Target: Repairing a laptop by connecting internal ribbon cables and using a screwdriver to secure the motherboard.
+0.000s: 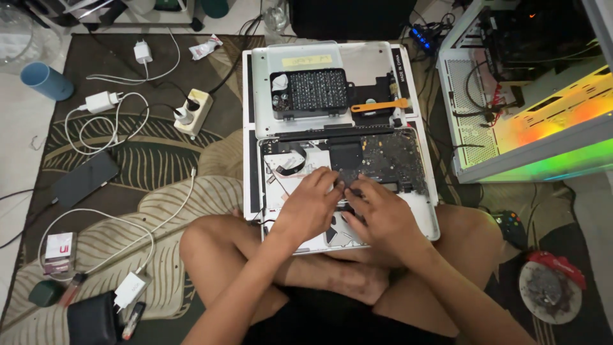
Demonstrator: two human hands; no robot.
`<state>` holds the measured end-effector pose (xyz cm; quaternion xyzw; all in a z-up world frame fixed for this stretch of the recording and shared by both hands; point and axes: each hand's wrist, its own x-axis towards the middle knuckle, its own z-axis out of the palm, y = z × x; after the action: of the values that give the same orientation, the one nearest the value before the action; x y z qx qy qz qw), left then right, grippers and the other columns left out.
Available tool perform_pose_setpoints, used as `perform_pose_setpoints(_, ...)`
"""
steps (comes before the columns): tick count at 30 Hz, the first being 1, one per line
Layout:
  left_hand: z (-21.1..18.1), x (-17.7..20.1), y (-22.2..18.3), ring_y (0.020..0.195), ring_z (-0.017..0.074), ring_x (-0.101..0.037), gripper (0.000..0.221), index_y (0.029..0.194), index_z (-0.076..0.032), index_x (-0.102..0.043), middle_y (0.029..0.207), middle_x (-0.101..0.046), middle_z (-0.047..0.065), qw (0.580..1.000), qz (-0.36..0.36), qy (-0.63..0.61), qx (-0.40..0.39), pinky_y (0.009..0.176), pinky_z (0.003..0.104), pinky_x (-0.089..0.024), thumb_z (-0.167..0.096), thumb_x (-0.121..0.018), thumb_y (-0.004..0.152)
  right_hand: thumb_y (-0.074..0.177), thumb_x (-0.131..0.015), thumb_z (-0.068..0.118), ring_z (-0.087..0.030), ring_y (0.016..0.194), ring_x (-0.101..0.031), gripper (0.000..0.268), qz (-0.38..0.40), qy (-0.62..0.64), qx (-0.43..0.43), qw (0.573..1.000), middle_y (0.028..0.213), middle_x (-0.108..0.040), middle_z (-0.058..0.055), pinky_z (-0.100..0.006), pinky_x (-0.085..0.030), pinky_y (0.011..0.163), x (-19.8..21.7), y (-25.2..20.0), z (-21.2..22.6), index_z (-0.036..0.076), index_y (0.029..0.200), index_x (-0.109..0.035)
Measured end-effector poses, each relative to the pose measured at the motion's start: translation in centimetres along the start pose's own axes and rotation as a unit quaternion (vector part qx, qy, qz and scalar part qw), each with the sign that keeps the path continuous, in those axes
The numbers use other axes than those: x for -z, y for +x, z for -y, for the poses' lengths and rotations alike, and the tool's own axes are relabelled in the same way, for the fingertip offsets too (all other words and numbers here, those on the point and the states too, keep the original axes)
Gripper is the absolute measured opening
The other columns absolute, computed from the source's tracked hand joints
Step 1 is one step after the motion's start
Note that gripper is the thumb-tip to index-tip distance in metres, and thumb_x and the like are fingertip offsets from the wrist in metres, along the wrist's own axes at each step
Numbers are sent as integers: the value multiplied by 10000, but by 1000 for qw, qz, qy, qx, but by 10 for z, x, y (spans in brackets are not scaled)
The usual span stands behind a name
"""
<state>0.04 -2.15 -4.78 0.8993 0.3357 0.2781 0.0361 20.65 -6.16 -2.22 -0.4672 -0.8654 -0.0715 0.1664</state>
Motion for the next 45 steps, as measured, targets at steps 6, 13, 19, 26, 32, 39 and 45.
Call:
perform_pose_setpoints(6,3,-28,-1,1332,448,-472,734,1248,-57,-644,1279,-553,167,973,171,153,-25,1040,509,-507,-406,-884,649,901,-699,421,-218,1304,-631,361,1,52,-37,998,1212,-676,13,-341,-542,989,-3,-7,-8,173,1156,-755)
perform_pose_setpoints(13,10,-23,20,1113,432,-559,457,1139,-30,-695,1078,-588,156,961,202,171,-77,692,504,-605,-262,-812,763,874,-731,415,-228,1301,-630,351,-7,84,-35,996,1212,-674,1,-344,-552,997,-10,-7,-11,141,1094,-746)
perform_pose_setpoints(19,16,7,38,1088,355,-564,291,1116,-130,-726,1090,-583,60,946,256,158,-124,663,449,-621,-136,-689,827,872,-733,378,-240,1303,-623,341,8,102,-37,994,1216,-667,-4,-360,-551,995,-7,-5,-12,133,1109,-745)
perform_pose_setpoints(26,23,28,41,1133,339,-551,347,1109,-135,-713,1149,-572,31,950,284,108,-74,701,429,-647,-140,-709,762,878,-723,370,-250,1316,-614,352,21,99,-39,994,1224,-661,-5,-383,-554,984,-6,-6,-11,135,1140,-741)
perform_pose_setpoints(32,11,17,37,1102,349,-575,308,1093,-111,-734,1117,-612,65,954,270,120,-52,713,433,-632,-168,-660,800,874,-725,371,-247,1315,-614,346,19,100,-42,994,1212,-661,3,-381,-555,975,-7,-4,-12,142,1134,-745)
perform_pose_setpoints(39,-1,-2,23,1207,454,-550,336,1125,-55,-741,1177,-594,152,946,271,167,-60,770,485,-603,-216,-713,831,874,-728,363,-231,1311,-621,326,34,90,-55,994,1196,-671,23,-367,-556,972,-2,-1,-9,145,1116,-752)
perform_pose_setpoints(45,4,-6,17,1185,387,-532,349,1052,-101,-777,1187,-564,116,942,264,189,-81,775,453,-579,-343,-781,800,871,-730,364,-232,1318,-614,333,13,95,-42,994,1199,-667,12,-366,-544,985,-4,-4,-10,145,1121,-745)
